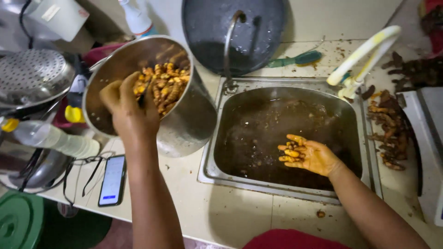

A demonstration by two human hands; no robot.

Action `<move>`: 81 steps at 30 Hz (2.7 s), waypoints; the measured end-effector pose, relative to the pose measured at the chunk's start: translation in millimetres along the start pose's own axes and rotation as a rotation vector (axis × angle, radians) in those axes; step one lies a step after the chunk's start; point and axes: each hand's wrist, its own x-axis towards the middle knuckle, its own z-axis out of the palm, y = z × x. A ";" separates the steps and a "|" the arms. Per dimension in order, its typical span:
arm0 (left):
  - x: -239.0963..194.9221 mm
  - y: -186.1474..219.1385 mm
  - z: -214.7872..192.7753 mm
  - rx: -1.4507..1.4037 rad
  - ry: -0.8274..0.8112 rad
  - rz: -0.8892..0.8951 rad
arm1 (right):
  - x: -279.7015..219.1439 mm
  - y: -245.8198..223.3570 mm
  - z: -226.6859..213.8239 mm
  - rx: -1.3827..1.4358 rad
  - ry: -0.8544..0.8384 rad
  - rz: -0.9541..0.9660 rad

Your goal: Washing turmeric roots in a sink filled with water and transferring them to a large metal pot.

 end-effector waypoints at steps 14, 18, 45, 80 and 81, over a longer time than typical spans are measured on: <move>-245.8 101.6 276.3 -0.264 -1.208 0.115 | 97.5 32.8 -109.9 -0.401 0.185 -0.060; -293.6 90.1 339.1 -0.414 -1.312 0.081 | 95.5 28.7 -107.9 -0.263 0.215 -0.004; -279.6 95.8 307.4 -1.325 -1.448 -0.855 | 82.3 24.6 -93.2 -0.523 0.066 -0.480; -251.7 111.9 260.8 -1.312 -1.428 -0.864 | 76.2 29.4 -74.5 -0.508 0.027 -0.605; -252.7 113.2 260.1 -1.313 -1.425 -0.866 | 72.6 30.1 -68.9 -0.510 0.025 -0.603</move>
